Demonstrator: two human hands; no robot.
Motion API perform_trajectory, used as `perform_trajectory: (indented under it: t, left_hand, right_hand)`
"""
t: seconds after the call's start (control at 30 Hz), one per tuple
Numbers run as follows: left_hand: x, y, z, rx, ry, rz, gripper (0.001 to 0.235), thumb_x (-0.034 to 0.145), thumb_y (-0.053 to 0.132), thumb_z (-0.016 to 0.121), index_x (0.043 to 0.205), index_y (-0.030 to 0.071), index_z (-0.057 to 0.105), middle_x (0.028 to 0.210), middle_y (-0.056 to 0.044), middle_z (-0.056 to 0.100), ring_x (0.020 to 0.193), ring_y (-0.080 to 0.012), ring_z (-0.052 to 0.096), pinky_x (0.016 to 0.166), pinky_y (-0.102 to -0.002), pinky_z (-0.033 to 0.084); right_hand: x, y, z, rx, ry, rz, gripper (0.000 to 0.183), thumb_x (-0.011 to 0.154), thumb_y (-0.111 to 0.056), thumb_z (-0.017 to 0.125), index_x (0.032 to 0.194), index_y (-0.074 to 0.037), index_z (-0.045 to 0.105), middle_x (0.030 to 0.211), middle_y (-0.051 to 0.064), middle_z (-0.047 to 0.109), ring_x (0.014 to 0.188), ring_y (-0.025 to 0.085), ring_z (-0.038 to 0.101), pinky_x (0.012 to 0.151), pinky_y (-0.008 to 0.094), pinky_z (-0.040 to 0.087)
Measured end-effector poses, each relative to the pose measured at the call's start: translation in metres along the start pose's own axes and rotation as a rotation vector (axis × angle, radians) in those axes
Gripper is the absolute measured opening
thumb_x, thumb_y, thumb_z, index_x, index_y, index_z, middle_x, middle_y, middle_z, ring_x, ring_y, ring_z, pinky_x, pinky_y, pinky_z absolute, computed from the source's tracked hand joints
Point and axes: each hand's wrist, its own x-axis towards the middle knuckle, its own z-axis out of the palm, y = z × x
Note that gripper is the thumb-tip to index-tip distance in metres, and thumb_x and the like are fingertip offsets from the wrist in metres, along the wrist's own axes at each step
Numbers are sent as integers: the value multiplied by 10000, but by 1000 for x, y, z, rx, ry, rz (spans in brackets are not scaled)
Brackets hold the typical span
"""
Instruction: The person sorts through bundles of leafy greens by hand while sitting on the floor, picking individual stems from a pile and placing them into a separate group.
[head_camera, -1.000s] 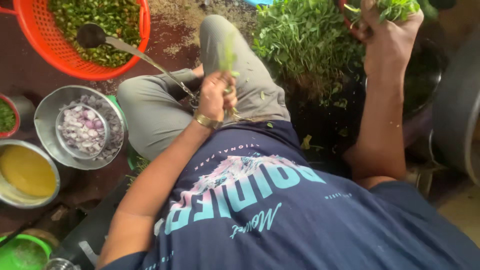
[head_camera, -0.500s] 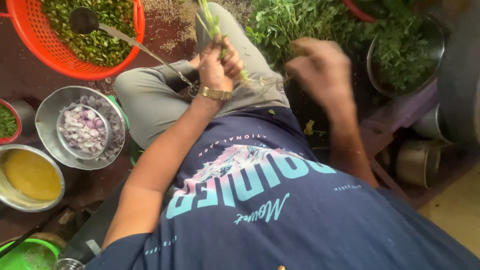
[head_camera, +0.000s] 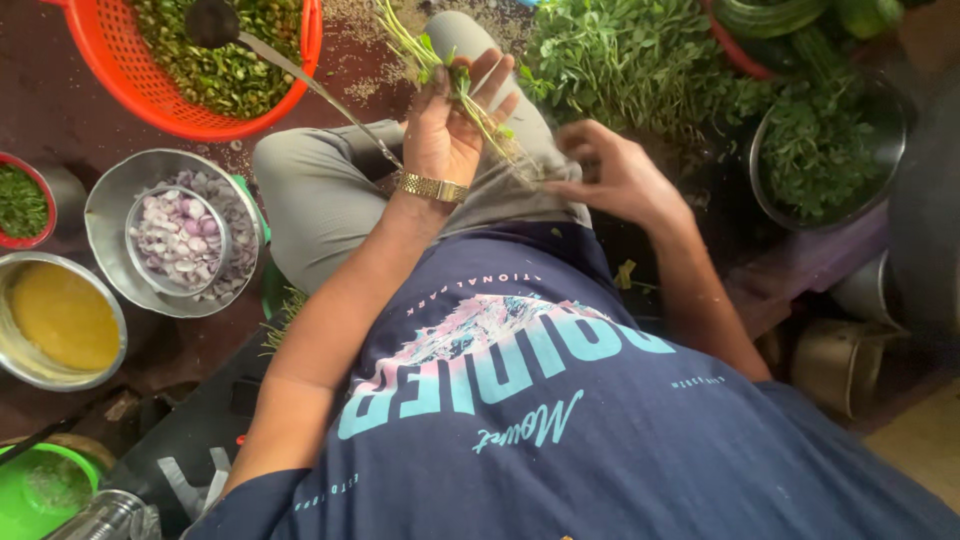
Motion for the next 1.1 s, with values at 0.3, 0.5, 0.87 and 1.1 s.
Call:
perform_trajectory:
  t: [0.3,0.5,0.87,1.1]
  left_hand:
    - [23,33,-1,15,-190,138,155,1107,194,589,1160,75,674,1355,-166,680,1392,-362,581,1191,-585,510]
    - [16,10,-13,101,208,66,226,1035,201,529,1102,51,685,1088,-153,728,980,-314,752,861,-521,655]
    - [-14,-37,2,355,42,-359,158,1025,147,711,1046,-9,712,958,-133,755,516,-43,429,438,-215,309]
    - [-27,-4,-1,342,-14,-285,152,1012,43,705,1163,24,711,861,-112,713,523,-58,451,477,-216,333]
  right_hand:
    - [-34,13,-31,42,-183,301,175,905,-167,761,1010,-32,796,805,54,772,701,141,701,643,272,549]
    - [-47,12,-46,327,245,148,152,1003,-90,738,1114,6,775,878,54,746,724,79,653,653,209,520]
    - [-5,-13,31,-319,334,-319,99,922,-88,812,962,-2,787,825,105,721,732,173,674,659,327,525]
    - [10,-1,20,232,179,64,262,953,-233,747,1158,-76,704,886,15,732,771,92,669,651,261,546]
